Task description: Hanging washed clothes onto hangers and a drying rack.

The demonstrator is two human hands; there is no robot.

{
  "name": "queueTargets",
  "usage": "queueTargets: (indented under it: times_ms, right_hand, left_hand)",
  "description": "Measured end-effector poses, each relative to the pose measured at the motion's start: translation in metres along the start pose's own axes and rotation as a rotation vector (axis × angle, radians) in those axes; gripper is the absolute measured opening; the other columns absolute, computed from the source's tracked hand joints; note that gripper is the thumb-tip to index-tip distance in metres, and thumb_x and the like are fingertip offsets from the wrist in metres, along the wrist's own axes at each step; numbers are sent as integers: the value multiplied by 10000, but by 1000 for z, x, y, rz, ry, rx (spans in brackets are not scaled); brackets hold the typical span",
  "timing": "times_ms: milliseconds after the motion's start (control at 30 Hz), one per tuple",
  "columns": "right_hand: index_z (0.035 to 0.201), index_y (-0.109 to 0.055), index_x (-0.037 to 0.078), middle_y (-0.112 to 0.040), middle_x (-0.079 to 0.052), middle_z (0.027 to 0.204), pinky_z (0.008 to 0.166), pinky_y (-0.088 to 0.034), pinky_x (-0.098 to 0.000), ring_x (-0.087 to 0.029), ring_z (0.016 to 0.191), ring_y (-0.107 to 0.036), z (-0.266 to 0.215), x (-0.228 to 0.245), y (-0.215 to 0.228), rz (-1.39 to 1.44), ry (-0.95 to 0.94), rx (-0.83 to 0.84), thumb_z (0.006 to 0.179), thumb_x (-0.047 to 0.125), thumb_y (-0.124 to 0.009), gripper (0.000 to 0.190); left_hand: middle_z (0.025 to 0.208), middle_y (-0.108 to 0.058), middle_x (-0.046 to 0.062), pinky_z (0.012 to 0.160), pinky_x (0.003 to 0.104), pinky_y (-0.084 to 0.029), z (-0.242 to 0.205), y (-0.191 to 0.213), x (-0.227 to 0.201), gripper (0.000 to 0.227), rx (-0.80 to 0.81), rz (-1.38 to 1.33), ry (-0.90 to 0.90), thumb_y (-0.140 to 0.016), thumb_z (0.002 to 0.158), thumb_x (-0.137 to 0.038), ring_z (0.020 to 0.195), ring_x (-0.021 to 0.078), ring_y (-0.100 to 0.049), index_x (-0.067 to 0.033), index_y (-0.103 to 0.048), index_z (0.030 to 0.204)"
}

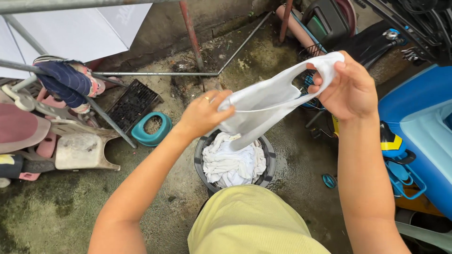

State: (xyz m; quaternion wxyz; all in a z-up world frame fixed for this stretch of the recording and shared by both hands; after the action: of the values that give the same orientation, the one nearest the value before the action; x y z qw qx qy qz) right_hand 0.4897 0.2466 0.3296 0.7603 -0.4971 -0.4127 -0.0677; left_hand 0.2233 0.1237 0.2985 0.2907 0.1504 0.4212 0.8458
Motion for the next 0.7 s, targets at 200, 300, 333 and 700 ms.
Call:
queueTargets:
  times_ms: [200, 300, 333, 700]
  right_hand:
    - [1208, -629, 34, -667, -284, 1289, 919, -561, -522, -317, 1037, -708, -47, -7, 29, -51, 22, -46, 954, 61, -661, 258]
    - [1112, -618, 41, -683, -271, 1303, 963, -555, -535, -317, 1067, -700, -59, -2, 59, -45, 27, -88, 952, 34, -661, 165]
    - [1112, -618, 41, -683, -271, 1303, 963, -555, -535, -317, 1067, -700, -65, 3, 78, -54, 39, -94, 952, 34, -661, 165]
    - [1195, -629, 18, -702, -186, 1162, 1064, -495, -526, -309, 1138, -674, -98, 76, 201, 69, 214, -356, 960, 114, -616, 255]
  left_hand:
    - [963, -738, 78, 709, 393, -577, 58, -34, 81, 187, -149, -452, 695, -716, 828, -5, 856, 244, -721, -118, -730, 977]
    - [934, -740, 96, 707, 394, -572, 93, -73, 81, 235, -147, -840, 815, -714, 790, 16, 851, 247, -721, -61, -697, 1012]
    - [934, -740, 96, 707, 394, -572, 107, -72, 75, 235, -146, -849, 802, -714, 790, 16, 851, 247, -721, -61, -697, 1012]
    - [1196, -561, 128, 853, 518, -523, 245, -36, -55, 427, 129, -103, 28, -677, 758, -11, 1084, 352, -638, -183, -630, 1146]
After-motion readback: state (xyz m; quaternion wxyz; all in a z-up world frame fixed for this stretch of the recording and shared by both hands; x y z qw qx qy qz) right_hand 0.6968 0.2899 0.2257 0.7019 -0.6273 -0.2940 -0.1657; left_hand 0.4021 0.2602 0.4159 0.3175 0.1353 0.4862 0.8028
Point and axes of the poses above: each hand's wrist, its own z-axis towards the middle knuckle, its own y-axis out of the back of the hand, x = y × z, the point moved 9 cm from there along z, towards the middle knuckle
